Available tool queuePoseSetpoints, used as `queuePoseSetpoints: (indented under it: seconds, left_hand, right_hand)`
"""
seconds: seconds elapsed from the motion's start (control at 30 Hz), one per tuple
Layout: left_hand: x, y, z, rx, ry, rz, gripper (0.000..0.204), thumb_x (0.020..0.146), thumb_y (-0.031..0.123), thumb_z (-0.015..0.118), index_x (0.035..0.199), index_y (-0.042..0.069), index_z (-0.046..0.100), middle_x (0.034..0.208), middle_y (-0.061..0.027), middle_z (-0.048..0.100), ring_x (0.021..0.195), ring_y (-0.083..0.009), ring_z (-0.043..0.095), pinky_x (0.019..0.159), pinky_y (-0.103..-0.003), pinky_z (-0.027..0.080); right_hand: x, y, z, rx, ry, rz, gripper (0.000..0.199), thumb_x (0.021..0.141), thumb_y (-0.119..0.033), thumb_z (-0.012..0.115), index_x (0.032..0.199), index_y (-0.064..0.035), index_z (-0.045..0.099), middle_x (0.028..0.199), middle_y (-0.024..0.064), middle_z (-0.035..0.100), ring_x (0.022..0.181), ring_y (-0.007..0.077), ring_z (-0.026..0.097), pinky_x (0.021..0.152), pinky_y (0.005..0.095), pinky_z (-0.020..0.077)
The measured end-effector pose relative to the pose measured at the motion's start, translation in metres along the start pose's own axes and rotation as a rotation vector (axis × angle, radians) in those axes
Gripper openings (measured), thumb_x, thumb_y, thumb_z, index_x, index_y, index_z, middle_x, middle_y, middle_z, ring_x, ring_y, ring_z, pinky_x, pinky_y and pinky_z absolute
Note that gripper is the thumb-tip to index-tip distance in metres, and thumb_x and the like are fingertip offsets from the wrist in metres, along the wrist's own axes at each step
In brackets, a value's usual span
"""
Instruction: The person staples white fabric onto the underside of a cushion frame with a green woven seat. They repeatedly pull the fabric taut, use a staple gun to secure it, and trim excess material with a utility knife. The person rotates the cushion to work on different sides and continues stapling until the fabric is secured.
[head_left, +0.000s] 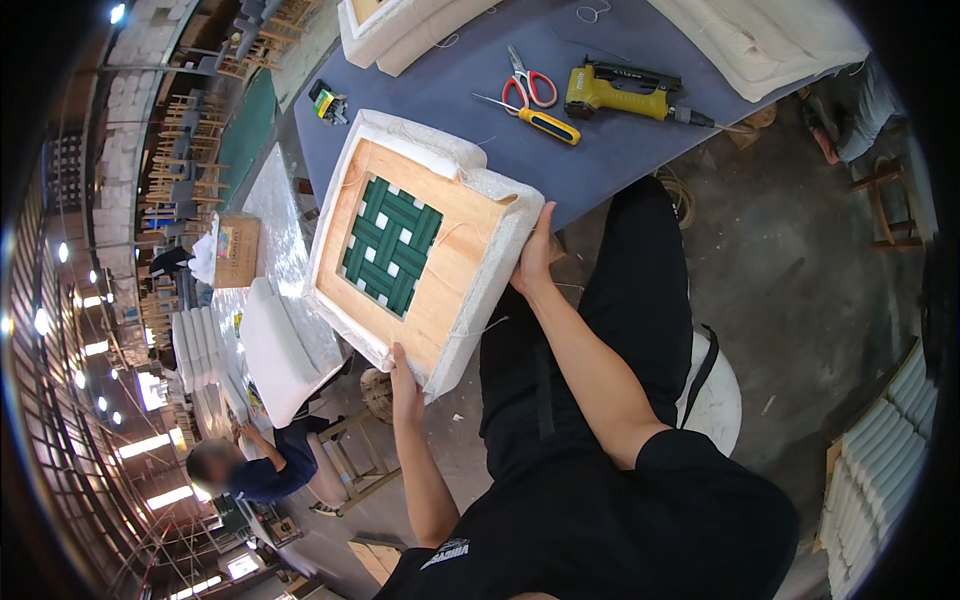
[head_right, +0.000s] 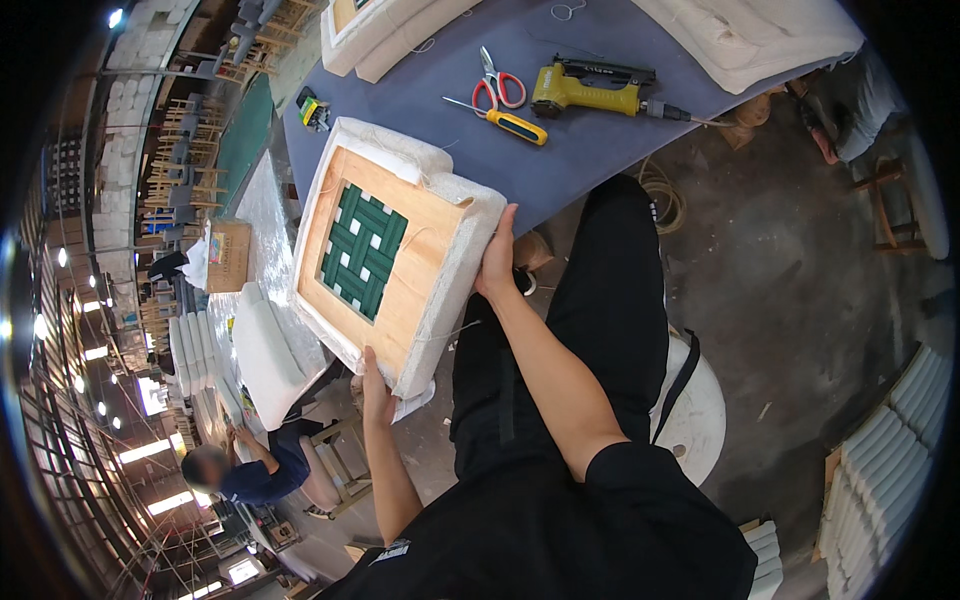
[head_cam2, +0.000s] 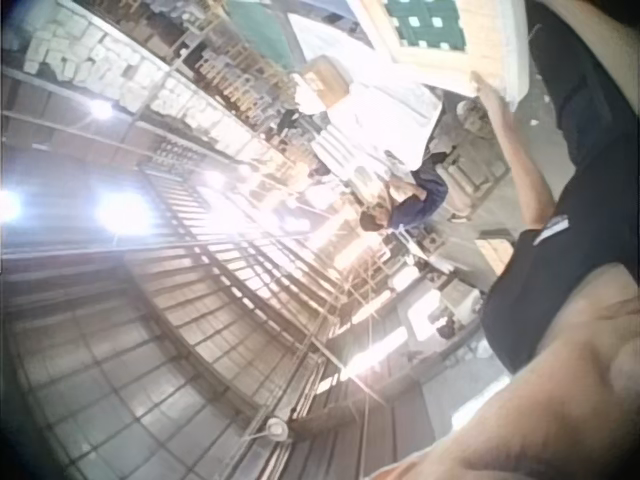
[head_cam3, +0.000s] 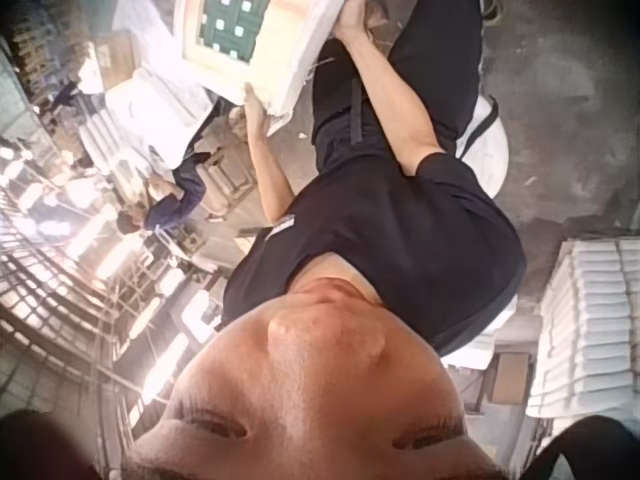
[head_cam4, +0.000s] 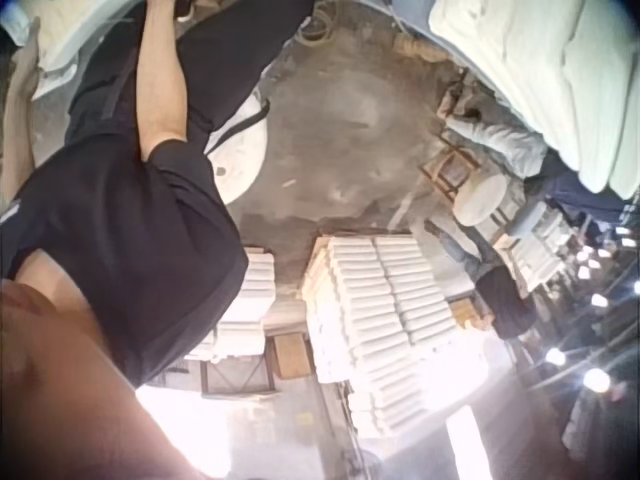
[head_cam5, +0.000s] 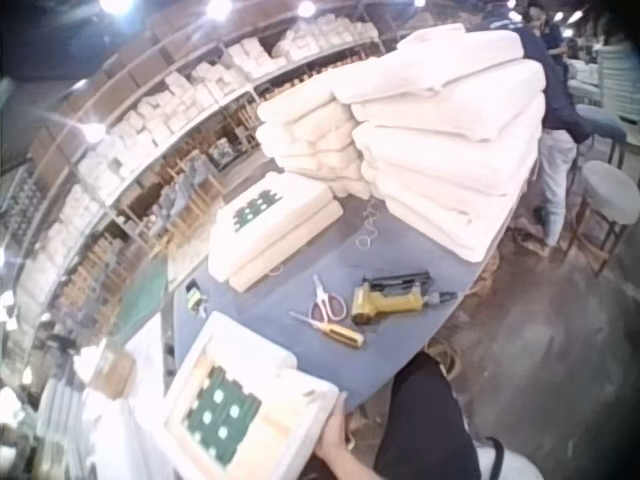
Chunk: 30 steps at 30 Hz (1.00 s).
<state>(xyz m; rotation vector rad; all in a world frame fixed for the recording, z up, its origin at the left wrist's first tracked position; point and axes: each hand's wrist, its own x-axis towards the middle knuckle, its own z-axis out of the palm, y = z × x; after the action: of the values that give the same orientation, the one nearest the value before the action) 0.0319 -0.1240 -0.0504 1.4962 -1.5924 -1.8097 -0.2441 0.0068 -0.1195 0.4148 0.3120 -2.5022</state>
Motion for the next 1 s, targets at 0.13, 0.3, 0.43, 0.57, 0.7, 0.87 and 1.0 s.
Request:
queuePoseSetpoints:
  seconds: [0.13,0.3,0.43,0.57,0.7,0.87,1.0]
  left_hand:
    - [0.005,0.022,-0.013,1.010,0.632,0.324,0.069,0.106,0.033,0.069,0.152,-0.008,0.039,0.136,-0.0193,0.058,0.132,-0.0369,0.053,0.115,-0.049,0.041]
    - [0.015,0.079,0.100,0.859,0.072,1.083,0.034,0.097,0.004,0.070,0.131,-0.001,0.064,0.130,-0.0184,0.063,0.130,-0.0377,0.057,0.114,-0.047,0.042]
    - [0.022,0.107,0.194,0.894,-0.285,1.259,0.045,0.096,0.015,0.074,0.140,0.009,0.067,0.148,-0.0113,0.064,0.140,-0.0317,0.055,0.117,-0.047,0.034]
    - [0.056,0.115,0.265,0.910,-0.466,1.393,0.037,0.093,0.017,0.080,0.129,0.009,0.075,0.137,-0.0140,0.071,0.132,-0.0352,0.063,0.116,-0.047,0.040]
    - [0.084,0.103,0.276,0.710,-0.540,1.300,0.017,0.087,0.011,0.086,0.103,0.007,0.079,0.117,-0.0106,0.077,0.113,-0.0267,0.069,0.104,-0.042,0.043]
    - [0.087,0.096,0.278,0.505,-0.624,1.135,0.016,0.087,-0.010,0.081,0.100,-0.005,0.075,0.111,-0.0162,0.076,0.100,-0.0201,0.073,0.076,-0.029,0.058]
    - [0.087,0.098,0.274,0.570,-0.625,1.139,0.014,0.088,-0.008,0.081,0.100,-0.004,0.076,0.113,-0.0151,0.077,0.097,-0.0185,0.072,0.078,-0.029,0.058]
  right_hand:
    - [0.008,0.007,0.001,-0.272,0.063,-0.156,0.083,0.111,-0.072,0.035,0.145,0.0014,0.056,0.141,0.0170,0.066,0.129,0.0261,0.066,0.112,0.0407,0.0532]
    - [0.022,-0.013,-0.013,-0.288,0.066,-0.243,0.079,0.113,-0.068,0.033,0.144,0.0005,0.057,0.138,0.0156,0.067,0.127,0.0244,0.066,0.111,0.0403,0.0530]
    - [0.007,-0.008,0.008,0.002,0.014,-0.128,0.081,0.113,-0.069,0.030,0.151,-0.0018,0.053,0.144,0.0135,0.064,0.136,0.0240,0.060,0.115,0.0387,0.0480]
    - [0.009,-0.020,0.003,-0.059,-0.029,-0.106,0.086,0.112,-0.073,0.024,0.158,-0.0042,0.046,0.155,0.0141,0.056,0.144,0.0265,0.054,0.121,0.0412,0.0440]
    - [0.015,-0.021,0.002,-0.088,-0.043,-0.117,0.084,0.113,-0.071,0.020,0.155,-0.0053,0.050,0.154,0.0140,0.057,0.144,0.0268,0.055,0.121,0.0426,0.0434]
    - [0.018,-0.023,-0.003,-0.063,-0.025,-0.133,0.077,0.116,-0.064,0.023,0.152,-0.0034,0.055,0.147,0.0140,0.063,0.139,0.0257,0.059,0.119,0.0401,0.0452]
    - [0.018,-0.019,-0.003,-0.050,0.010,-0.128,0.072,0.117,-0.060,0.028,0.150,-0.0019,0.056,0.141,0.0127,0.066,0.131,0.0229,0.063,0.113,0.0377,0.0489]
